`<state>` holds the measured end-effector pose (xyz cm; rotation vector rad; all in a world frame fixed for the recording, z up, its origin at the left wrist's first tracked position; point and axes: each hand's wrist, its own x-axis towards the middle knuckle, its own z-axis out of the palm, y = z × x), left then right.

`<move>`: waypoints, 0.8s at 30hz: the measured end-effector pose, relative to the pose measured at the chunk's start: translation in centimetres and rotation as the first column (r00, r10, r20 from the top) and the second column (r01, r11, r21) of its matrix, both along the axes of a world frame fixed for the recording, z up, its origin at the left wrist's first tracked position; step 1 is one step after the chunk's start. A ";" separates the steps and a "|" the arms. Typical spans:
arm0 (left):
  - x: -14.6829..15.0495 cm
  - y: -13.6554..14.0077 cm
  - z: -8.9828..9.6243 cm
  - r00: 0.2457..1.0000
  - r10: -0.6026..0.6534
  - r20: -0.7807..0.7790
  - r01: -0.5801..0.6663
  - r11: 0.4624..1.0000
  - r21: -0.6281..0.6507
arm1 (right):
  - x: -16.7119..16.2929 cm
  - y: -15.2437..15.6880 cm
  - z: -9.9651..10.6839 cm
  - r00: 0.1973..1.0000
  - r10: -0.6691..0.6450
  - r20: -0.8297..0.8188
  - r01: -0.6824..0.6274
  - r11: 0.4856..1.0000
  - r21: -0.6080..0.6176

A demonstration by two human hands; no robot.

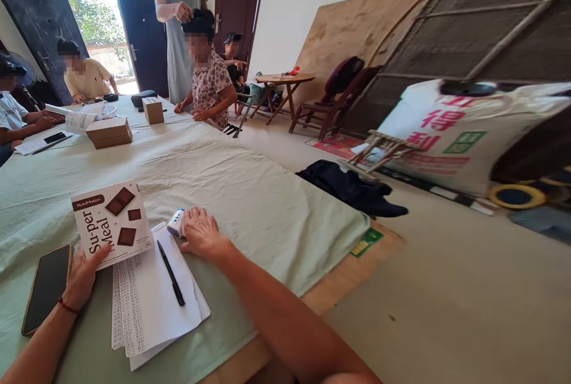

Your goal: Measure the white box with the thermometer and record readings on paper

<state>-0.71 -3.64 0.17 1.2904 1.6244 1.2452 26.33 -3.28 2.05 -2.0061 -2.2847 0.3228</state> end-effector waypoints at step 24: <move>-0.1 0.3 0.2 0.997 -0.051 -0.058 0.052 0.999 0.015 | -7.9 -3.4 -2.4 -0.092 -0.214 -0.973 -0.390 0.906 -0.162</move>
